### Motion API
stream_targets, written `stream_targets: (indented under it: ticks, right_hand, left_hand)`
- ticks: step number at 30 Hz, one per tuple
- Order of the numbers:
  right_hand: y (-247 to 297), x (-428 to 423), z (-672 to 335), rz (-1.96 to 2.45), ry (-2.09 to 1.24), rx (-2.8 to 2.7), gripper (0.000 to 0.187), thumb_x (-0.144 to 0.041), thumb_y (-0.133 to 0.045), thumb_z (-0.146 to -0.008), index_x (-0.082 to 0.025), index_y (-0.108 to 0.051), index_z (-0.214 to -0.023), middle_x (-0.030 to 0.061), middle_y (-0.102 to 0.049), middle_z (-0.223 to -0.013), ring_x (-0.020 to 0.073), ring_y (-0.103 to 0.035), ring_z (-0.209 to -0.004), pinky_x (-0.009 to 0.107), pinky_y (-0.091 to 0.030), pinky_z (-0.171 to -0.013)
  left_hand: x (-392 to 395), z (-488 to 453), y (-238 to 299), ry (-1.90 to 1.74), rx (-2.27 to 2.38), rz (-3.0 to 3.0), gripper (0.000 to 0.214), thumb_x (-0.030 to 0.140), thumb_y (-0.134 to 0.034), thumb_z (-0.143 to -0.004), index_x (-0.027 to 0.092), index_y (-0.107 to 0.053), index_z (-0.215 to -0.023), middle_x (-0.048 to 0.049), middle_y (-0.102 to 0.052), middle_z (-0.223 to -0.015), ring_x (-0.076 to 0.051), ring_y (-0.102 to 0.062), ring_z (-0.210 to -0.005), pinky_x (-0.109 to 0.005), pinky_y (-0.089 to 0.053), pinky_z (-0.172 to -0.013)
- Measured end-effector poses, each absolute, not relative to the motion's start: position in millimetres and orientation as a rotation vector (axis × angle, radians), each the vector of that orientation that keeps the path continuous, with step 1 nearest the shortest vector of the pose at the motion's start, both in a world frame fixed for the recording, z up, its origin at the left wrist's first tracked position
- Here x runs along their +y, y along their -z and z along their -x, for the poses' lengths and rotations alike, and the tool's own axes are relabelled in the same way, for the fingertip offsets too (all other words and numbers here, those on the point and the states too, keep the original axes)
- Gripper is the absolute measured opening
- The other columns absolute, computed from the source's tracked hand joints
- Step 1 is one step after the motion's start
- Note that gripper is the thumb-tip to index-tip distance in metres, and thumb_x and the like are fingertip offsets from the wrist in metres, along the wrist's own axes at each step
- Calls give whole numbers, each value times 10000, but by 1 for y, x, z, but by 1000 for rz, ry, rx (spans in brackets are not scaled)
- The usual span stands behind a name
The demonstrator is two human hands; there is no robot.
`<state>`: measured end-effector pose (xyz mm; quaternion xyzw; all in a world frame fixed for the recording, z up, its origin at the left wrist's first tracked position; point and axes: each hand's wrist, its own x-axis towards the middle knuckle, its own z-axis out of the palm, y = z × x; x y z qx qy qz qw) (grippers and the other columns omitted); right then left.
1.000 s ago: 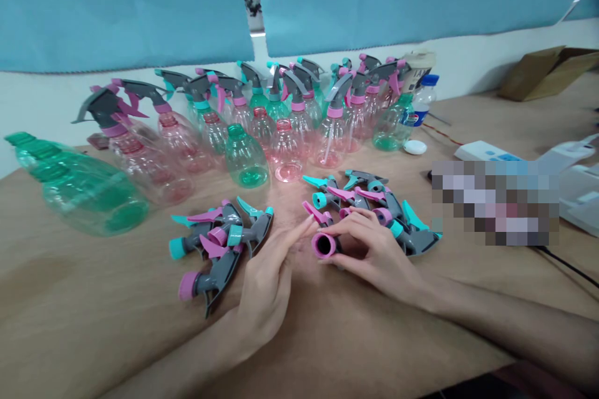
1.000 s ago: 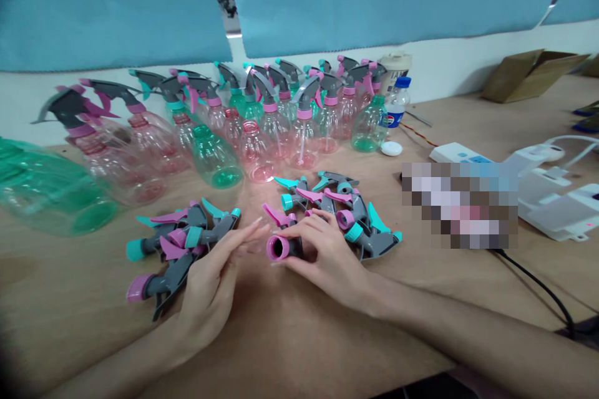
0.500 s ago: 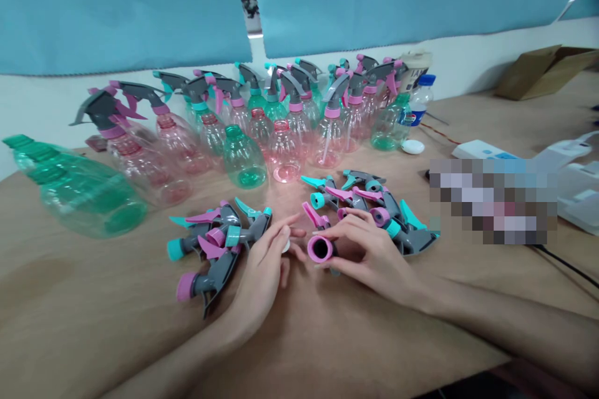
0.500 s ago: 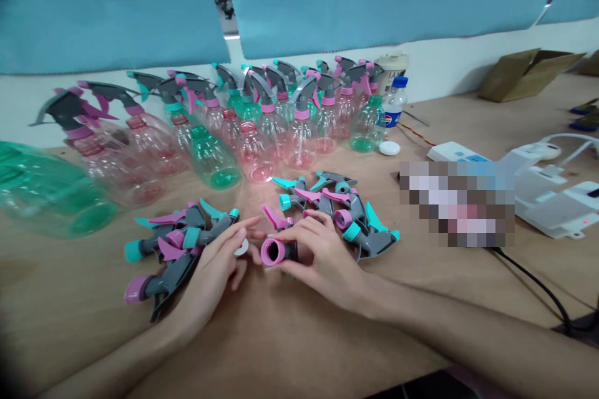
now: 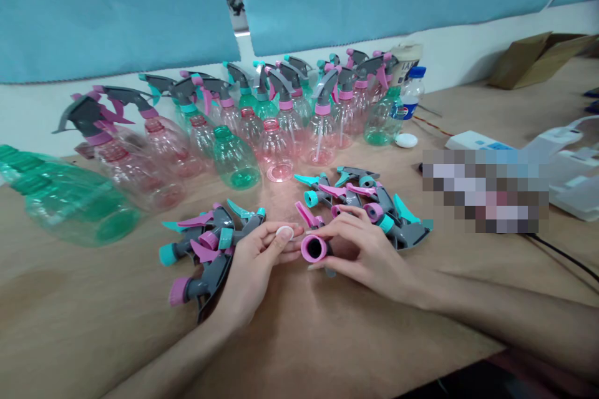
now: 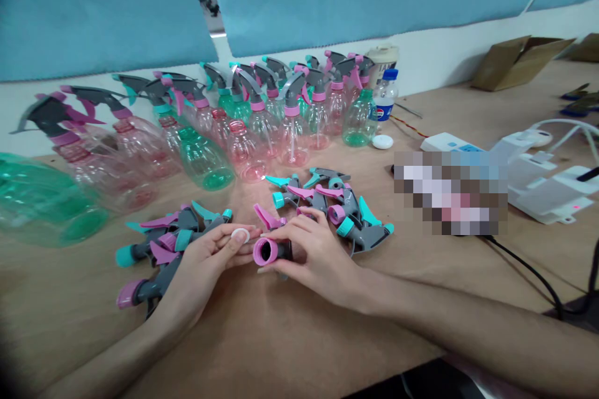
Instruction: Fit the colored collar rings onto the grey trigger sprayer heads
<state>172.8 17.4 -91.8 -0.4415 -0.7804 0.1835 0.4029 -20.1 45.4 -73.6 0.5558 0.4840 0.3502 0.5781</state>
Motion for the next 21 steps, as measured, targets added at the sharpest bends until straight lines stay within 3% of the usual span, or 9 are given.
stream_targets:
  ticks: [3,6,13,21]
  right_hand:
    - [92,17,-173,1127,-456,-1969,175,-294,-664,-816,-251,-614,-978,-30,-705,-946,152,-633,-902,436,-297,-1058]
    - [91,17,-173,1131,-437,-1981,169,-303,-651,-823,-250,-615,-980,-27,-709,-944,152,-640,-891,438,-311,-1049]
    - [91,17,-172,1116,-447,-1966,183,-297,-664,-814,-241,-609,-980,-13,-709,-953,162,-640,-897,445,-303,-1049]
    - [90,17,-173,1126,-418,-2001,200,-279,-652,-822,-243,-621,-1016,-12,-715,-958,164,-647,-895,454,-317,-1044]
  left_hand:
    - [47,20,69,-898,1213,-1469,222,392,-644,-804,171,-674,-801,-17,-672,-782,-132,-597,-670,-231,-499,-606]
    - [47,21,67,-931,1281,-1577,228,403,-662,-779,179,-692,-752,15,-604,-660,-101,-490,-560,-208,-430,-531]
    - [39,18,61,-898,1193,-1695,242,344,-522,-875,185,-697,-824,-12,-629,-810,-122,-516,-650,-234,-436,-613]
    - [38,15,70,-916,1200,-1597,175,332,-663,-778,174,-613,-721,12,-620,-703,-107,-517,-592,-207,-393,-517]
